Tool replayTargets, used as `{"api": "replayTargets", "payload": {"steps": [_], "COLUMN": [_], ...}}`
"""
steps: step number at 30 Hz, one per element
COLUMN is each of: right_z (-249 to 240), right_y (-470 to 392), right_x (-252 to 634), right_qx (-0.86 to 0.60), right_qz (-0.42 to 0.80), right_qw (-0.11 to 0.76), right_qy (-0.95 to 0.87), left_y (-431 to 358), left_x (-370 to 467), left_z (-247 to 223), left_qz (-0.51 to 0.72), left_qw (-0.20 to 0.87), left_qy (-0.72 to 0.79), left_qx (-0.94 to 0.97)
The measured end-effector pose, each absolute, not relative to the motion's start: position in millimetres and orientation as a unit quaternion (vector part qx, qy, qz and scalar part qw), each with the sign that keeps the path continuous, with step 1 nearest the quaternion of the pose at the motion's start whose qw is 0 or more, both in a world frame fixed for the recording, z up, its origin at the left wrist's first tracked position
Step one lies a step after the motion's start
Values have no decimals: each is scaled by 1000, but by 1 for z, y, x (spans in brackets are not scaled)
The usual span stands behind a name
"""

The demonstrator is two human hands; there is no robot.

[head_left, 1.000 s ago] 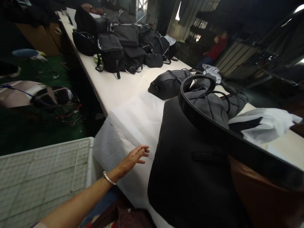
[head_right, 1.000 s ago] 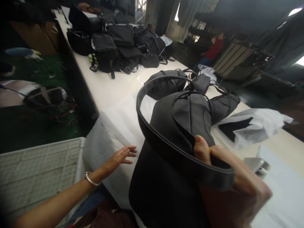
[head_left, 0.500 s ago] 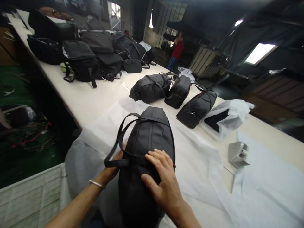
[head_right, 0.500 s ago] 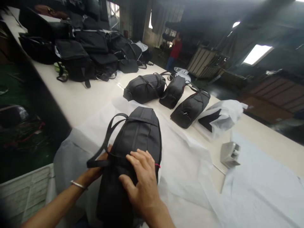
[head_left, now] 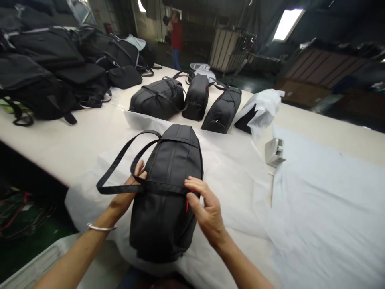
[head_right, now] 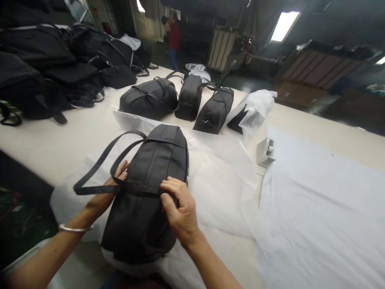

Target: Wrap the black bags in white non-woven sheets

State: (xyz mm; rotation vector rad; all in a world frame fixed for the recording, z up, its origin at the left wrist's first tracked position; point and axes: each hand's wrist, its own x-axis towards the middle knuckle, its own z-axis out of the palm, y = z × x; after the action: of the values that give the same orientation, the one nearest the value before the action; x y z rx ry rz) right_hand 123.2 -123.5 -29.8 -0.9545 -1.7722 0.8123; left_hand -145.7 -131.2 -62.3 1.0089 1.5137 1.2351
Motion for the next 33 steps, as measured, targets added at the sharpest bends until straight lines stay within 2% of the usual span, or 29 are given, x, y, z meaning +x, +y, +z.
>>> {"api": "replayTargets", "payload": {"steps": [2,4,7,10,13,16,20,23,26,30,33], "right_z": [-48,-76,-127,-167,-176,-149,-77,-15,39,82,94], "right_y": [-122,-128,-147,-164,-161,-142,-122,-118,-115,-103,-89], "right_x": [179,247,350,422,437,396,291,214,158,113,96], "right_qx": [-473,-543,-637,-720,-756,-701,-521,-399,-333,-358,-398], "right_qz": [255,98,-103,-151,-124,-68,156,302,393,435,334], "right_qw": [461,436,313,208,199,319,457,499,503,523,522], "right_qy": [-706,-710,-697,-645,-611,-635,-704,-707,-694,-639,-676], "left_y": [-141,-156,-173,-163,-130,-108,-118,-131,-131,-122,-119], "left_x": [-155,-166,-170,-146,-108,-84,-81,-76,-56,-31,-26], "left_z": [-50,-35,-14,2,9,13,28,52,74,76,68], "left_qz": [495,467,440,496,571,597,552,509,451,377,339], "left_qw": [446,465,495,492,452,419,278,214,250,263,237], "left_qy": [610,604,590,594,608,596,637,629,586,561,538], "left_qx": [429,448,461,399,316,335,460,547,625,688,734]}}
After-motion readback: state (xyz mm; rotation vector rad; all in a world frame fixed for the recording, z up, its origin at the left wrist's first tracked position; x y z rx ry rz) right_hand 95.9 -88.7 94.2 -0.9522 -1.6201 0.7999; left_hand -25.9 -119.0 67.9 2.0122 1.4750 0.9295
